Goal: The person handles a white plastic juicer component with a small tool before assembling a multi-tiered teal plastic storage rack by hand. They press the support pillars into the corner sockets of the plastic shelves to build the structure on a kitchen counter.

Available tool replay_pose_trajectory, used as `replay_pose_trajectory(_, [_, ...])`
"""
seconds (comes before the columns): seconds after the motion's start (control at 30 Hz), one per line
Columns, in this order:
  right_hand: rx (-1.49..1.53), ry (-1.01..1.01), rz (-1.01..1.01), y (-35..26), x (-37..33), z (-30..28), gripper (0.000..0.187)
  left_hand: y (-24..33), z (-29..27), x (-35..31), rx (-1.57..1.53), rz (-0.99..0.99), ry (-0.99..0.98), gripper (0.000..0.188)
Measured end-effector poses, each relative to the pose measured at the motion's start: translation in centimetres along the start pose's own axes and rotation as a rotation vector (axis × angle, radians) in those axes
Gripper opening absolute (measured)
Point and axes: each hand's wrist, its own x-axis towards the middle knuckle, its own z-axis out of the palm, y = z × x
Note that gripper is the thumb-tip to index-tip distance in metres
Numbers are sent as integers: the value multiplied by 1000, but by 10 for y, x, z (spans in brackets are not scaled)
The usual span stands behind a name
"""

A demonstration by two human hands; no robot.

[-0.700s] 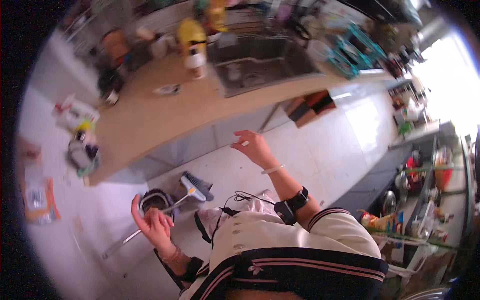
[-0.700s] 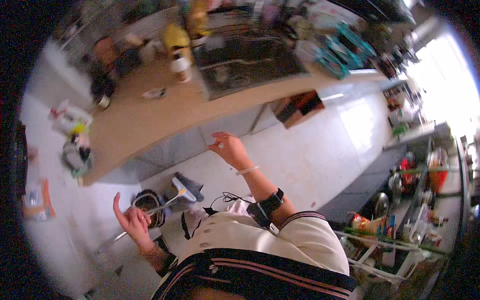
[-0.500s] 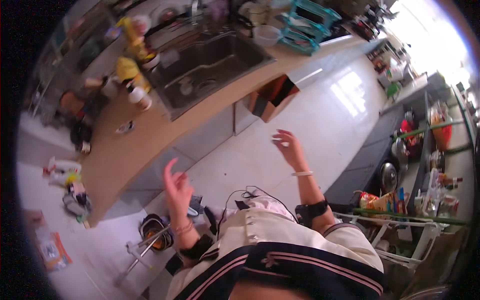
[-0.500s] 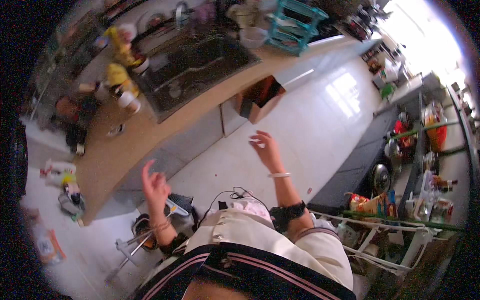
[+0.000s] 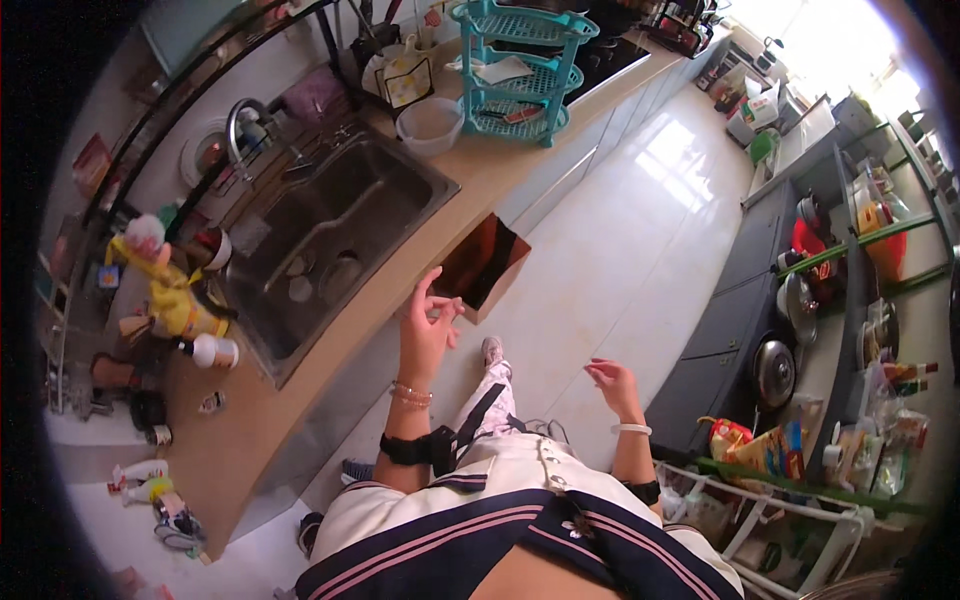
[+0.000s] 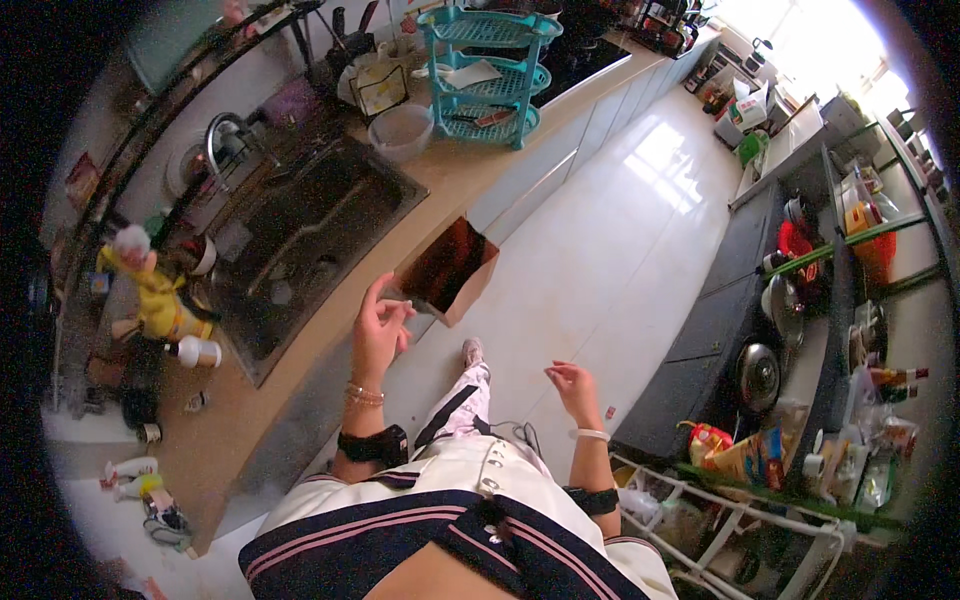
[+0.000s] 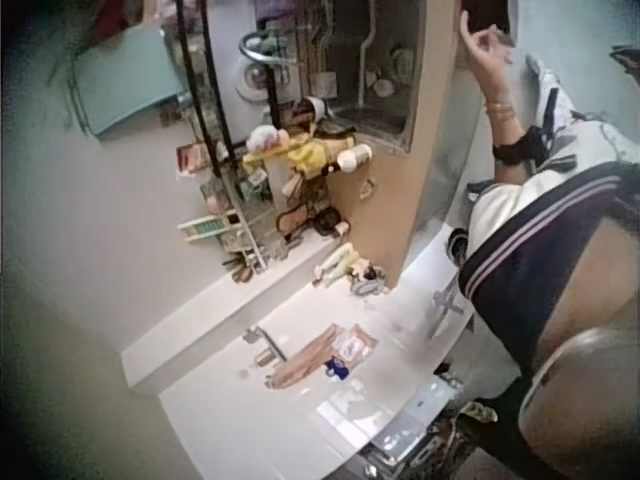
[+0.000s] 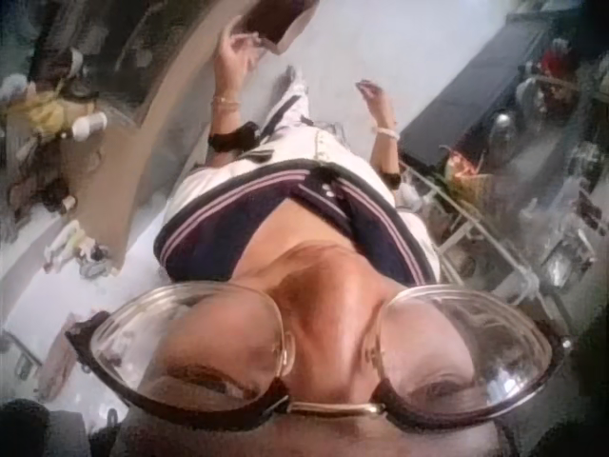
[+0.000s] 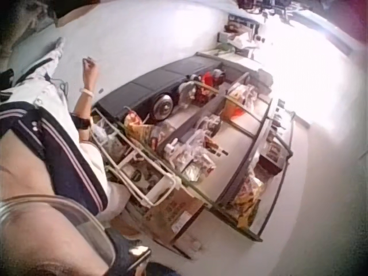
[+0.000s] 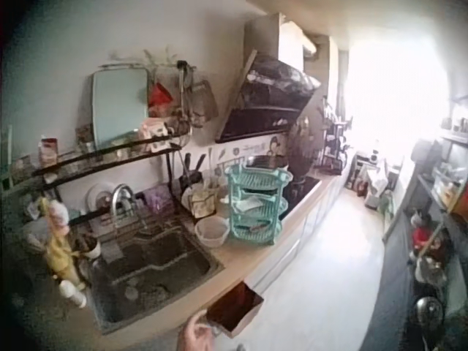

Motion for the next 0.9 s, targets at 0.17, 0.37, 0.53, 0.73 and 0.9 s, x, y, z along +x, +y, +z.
replay_pose_trajectory(0.17, [-84,81,47,-48,91,-29,22,9,21,111,597,219,-19,44])
replay_pose_trajectory(0.37, [-46,80,25,-85,167,-38,32,12,67,266,653,718,73,43])
replay_pose_trajectory(0.53, [-174,-153,64,-75,236,-50,31,21,109,378,704,719,72,38])
replay_pose_trajectory(0.73, [-150,-265,-43,-79,335,-86,30,13,132,458,1491,344,50,29])
replay_pose_trajectory(0.9, [-195,-386,-100,-78,397,-121,27,-32,125,494,1529,301,302,35])
